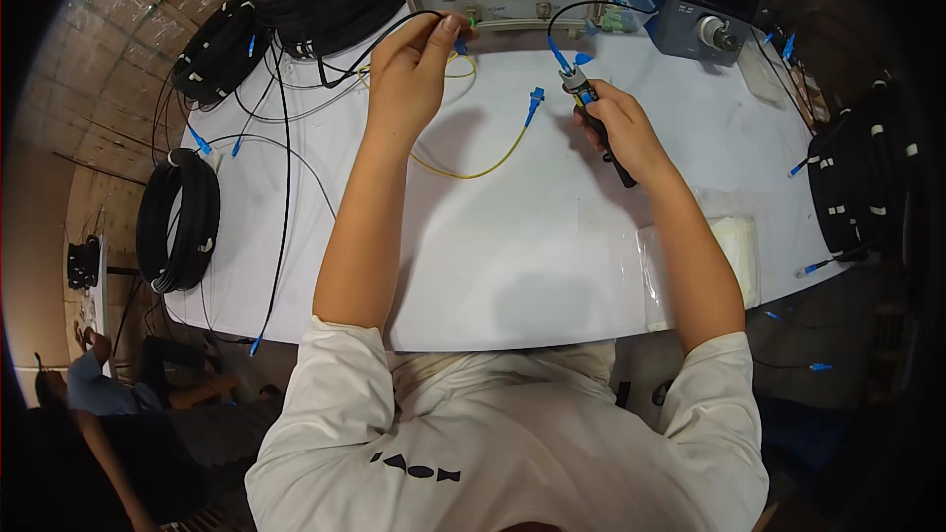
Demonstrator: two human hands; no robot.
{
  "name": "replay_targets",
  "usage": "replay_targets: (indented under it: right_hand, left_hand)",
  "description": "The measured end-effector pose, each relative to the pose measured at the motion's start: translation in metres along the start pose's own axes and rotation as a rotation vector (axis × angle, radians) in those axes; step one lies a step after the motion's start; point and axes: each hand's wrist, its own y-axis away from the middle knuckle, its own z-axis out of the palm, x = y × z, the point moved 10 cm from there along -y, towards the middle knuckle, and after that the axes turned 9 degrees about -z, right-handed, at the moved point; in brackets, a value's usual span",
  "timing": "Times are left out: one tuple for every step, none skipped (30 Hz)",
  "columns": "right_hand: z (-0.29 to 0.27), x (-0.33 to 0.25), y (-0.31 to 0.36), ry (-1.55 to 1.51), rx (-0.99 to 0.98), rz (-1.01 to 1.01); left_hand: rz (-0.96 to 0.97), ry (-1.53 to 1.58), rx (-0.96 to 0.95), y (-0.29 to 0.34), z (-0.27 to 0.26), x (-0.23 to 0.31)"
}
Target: Testing fiber optic cables using an optical power meter and a light source at a factory testing station.
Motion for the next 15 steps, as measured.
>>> replay_targets:
  right_hand:
    - [0.001,-0.001,0.000,-0.002,-0.012,-0.001]
    - [0.002,-0.002,0.000,-0.003,-0.025,-0.002]
    - [0.003,-0.002,0.001,-0.003,-0.024,-0.001]
    - [0.005,-0.002,0.001,-0.015,-0.028,0.004]
    - [0.006,-0.001,0.001,-0.026,-0.034,0.010]
    - [0.006,-0.001,0.001,-0.026,-0.035,0.010]
    - [0.007,0.000,0.001,-0.023,-0.056,0.005]
    - [0.009,0.000,0.001,-0.019,-0.076,0.001]
    - [0.009,0.000,0.001,-0.017,-0.077,0.002]
    - [0.008,0.000,0.002,-0.008,-0.063,0.014]
    - [0.008,0.000,0.002,-0.001,-0.051,0.024]
    - [0.009,0.000,0.002,-0.001,-0.053,0.025]
    - [0.011,0.000,0.002,0.005,-0.069,0.028]
    - [0.013,0.000,0.001,0.013,-0.084,0.029]
    - [0.014,-0.001,0.001,0.013,-0.086,0.028]
  left_hand:
    - [-0.014,-0.040,-0.002,-0.001,0.000,-0.003]
    - [-0.027,-0.080,-0.004,-0.002,-0.001,-0.008]
    - [-0.028,-0.080,-0.004,-0.003,-0.003,-0.013]
    - [-0.083,-0.111,0.002,-0.004,-0.006,-0.024]
    - [-0.139,-0.140,0.010,-0.005,-0.007,-0.032]
    - [-0.139,-0.140,0.012,-0.005,-0.007,-0.035]
    - [-0.178,-0.110,-0.030,-0.005,-0.004,-0.041]
    - [-0.217,-0.078,-0.074,-0.005,0.002,-0.045]
    - [-0.231,-0.115,-0.069,-0.005,0.004,-0.047]
    - [-0.231,-0.113,-0.069,-0.005,0.005,-0.047]
    - [-0.235,-0.121,-0.080,-0.005,0.006,-0.047]
    - [-0.238,-0.130,-0.091,-0.004,0.006,-0.048]
    - [-0.239,-0.130,-0.090,-0.003,0.006,-0.048]
    - [-0.230,-0.123,-0.091,-0.003,0.006,-0.047]
    - [-0.220,-0.117,-0.092,-0.003,0.005,-0.046]
